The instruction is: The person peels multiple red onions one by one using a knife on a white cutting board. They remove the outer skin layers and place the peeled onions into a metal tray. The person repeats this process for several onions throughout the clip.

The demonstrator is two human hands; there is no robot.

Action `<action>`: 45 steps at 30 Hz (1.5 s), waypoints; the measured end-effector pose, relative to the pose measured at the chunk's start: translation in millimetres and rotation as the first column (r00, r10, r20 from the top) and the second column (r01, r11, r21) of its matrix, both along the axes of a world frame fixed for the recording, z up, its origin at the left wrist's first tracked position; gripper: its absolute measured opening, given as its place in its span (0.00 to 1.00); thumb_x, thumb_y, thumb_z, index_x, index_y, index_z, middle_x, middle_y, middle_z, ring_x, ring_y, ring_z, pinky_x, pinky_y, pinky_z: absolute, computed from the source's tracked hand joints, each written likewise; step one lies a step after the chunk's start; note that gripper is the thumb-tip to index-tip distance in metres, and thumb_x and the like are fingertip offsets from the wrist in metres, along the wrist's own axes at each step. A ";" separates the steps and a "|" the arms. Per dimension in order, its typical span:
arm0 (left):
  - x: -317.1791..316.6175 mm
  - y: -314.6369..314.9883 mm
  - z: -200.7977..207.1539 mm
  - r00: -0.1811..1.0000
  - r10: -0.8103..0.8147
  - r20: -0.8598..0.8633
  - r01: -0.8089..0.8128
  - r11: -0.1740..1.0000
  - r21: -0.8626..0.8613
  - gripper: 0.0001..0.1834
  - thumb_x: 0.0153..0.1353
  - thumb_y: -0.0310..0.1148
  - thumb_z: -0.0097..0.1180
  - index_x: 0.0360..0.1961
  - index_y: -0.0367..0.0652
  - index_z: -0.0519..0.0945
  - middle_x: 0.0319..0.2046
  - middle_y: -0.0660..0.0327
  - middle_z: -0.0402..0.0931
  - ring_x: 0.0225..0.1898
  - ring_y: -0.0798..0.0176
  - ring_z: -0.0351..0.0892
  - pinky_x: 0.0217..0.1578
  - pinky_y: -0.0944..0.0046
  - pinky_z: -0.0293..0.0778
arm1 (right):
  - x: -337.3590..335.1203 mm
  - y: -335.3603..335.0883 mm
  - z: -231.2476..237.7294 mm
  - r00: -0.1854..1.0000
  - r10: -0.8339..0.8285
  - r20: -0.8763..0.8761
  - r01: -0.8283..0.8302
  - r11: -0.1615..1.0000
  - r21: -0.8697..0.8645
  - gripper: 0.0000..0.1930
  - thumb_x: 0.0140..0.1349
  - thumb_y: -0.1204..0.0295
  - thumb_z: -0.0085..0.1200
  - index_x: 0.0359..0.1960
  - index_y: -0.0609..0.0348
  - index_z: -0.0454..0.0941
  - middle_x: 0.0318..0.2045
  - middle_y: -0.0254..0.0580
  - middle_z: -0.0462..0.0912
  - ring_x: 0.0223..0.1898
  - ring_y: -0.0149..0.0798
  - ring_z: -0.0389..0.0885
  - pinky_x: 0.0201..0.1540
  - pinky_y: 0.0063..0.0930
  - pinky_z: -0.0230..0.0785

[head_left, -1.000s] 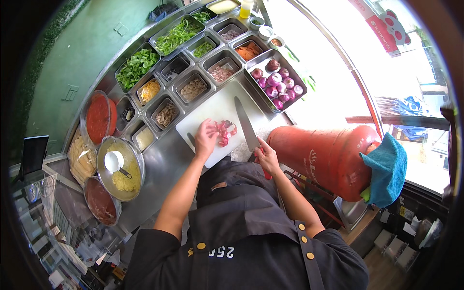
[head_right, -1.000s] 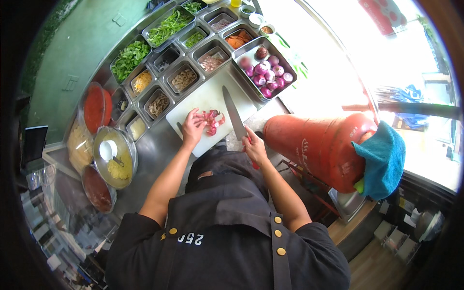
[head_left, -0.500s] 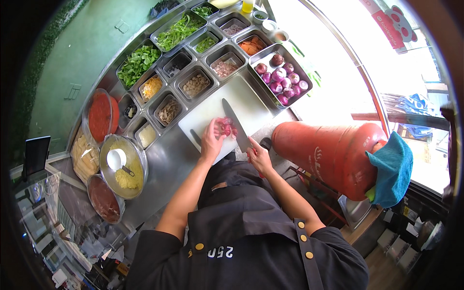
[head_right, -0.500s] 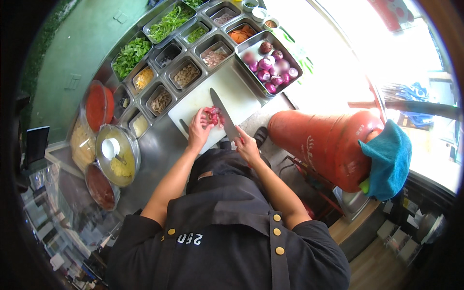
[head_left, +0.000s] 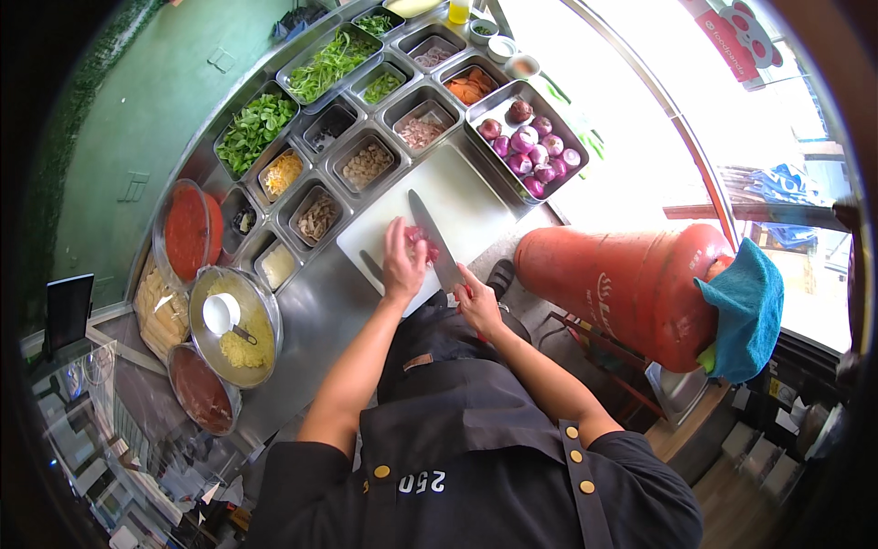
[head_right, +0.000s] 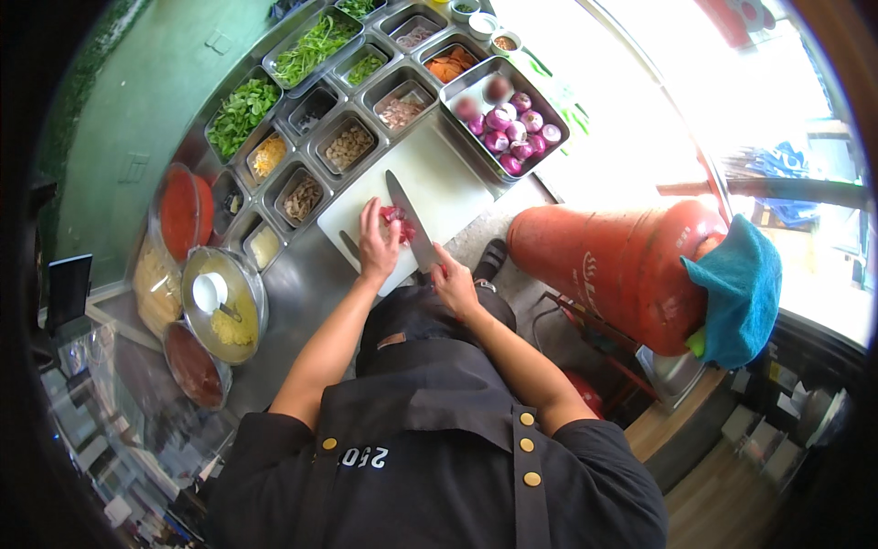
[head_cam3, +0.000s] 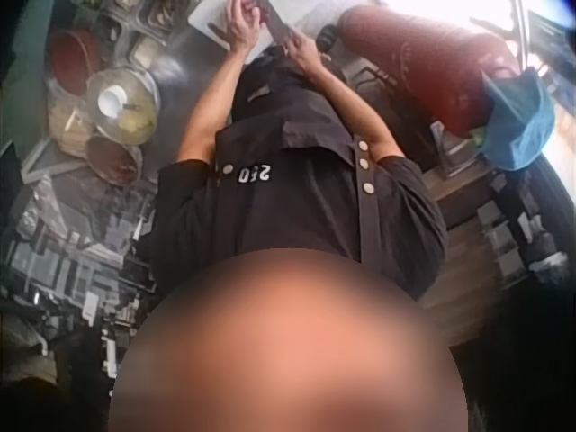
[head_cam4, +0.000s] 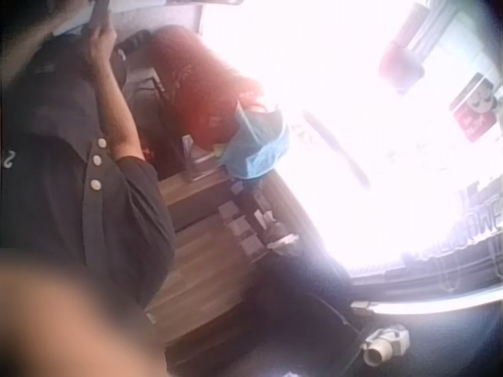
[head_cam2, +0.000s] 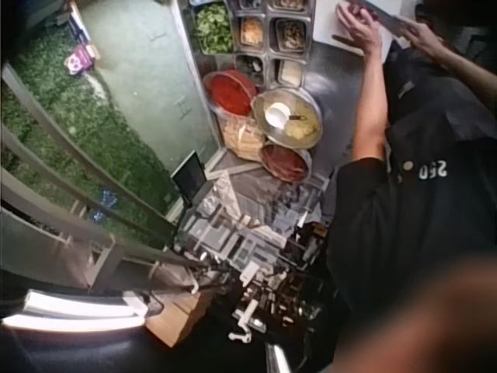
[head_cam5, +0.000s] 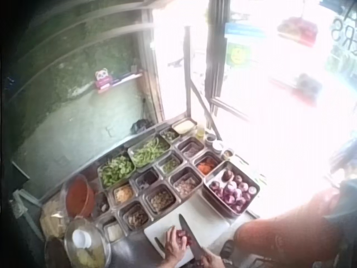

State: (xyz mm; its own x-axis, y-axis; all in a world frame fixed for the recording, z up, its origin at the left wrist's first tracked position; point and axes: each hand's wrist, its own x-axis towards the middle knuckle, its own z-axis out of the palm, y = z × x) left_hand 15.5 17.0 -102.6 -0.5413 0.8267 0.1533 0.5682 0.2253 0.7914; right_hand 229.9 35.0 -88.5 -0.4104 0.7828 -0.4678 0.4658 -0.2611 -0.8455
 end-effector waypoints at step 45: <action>941.5 -79.6 -267.5 0.232 -0.962 0.147 0.963 0.206 -0.174 0.25 0.77 0.35 0.61 0.70 0.33 0.79 0.69 0.36 0.76 0.74 0.31 0.72 0.73 0.42 0.73 | 689.4 -307.3 -110.2 0.180 -0.970 0.164 0.964 0.140 -0.225 0.29 0.78 0.72 0.54 0.81 0.51 0.74 0.31 0.42 0.88 0.21 0.35 0.86 0.28 0.34 0.80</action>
State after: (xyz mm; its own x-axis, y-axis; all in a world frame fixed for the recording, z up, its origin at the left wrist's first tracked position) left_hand 957.0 -62.6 -370.1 0.6915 0.7186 -0.0741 0.4574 -0.3560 0.8149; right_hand 919.3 -272.3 -198.7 0.5896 0.4148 -0.6930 -0.3332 -0.6567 -0.6765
